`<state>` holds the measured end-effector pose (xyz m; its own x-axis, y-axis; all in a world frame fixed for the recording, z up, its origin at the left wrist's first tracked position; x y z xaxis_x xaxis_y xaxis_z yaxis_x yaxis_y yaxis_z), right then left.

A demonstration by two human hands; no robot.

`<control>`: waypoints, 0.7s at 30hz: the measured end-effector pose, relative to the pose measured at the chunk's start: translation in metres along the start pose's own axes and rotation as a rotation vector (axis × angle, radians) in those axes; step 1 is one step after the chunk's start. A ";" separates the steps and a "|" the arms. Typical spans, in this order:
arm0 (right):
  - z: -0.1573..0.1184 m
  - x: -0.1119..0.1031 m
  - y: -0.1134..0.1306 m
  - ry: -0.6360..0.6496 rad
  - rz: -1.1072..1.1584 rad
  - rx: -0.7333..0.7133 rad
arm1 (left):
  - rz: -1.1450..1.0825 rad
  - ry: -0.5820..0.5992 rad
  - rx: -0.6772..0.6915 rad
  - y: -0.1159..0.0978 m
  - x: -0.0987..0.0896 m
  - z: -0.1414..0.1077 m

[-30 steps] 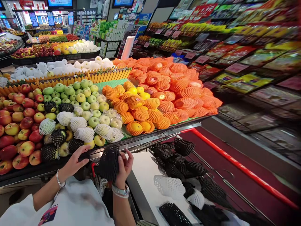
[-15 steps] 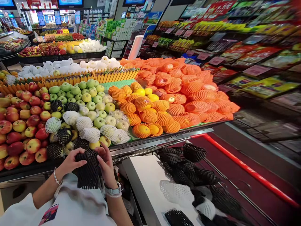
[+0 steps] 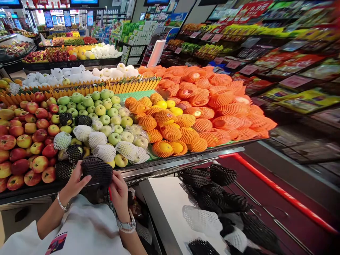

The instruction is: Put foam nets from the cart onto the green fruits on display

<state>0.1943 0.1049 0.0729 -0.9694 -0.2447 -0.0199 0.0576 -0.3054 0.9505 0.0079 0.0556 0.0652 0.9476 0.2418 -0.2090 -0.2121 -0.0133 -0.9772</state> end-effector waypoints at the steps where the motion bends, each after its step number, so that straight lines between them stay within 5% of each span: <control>1: 0.000 -0.002 0.000 -0.018 -0.058 -0.026 | 0.023 0.094 -0.019 0.006 0.005 -0.003; 5: -0.002 -0.010 -0.004 -0.034 -0.127 -0.061 | 0.147 0.306 -0.084 0.026 0.012 -0.013; 12: -0.008 0.005 -0.026 0.064 0.207 0.196 | -0.023 0.359 -0.030 0.026 0.015 -0.019; 21: -0.043 0.022 -0.069 0.042 0.196 0.232 | -0.384 0.086 -0.082 0.059 -0.001 -0.017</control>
<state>0.1790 0.0811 -0.0065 -0.9343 -0.3175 0.1623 0.1814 -0.0312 0.9829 -0.0014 0.0377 0.0075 0.9715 0.1620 0.1731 0.1780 -0.0159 -0.9839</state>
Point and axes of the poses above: each hand's wrist, its own z-axis towards the middle knuckle, its own x-axis out of the palm, y = z × x, the point moved 8 cm from there along z, towards the middle knuckle, and after that the axes turned 1 degree about -x, right-handed, at the moved point
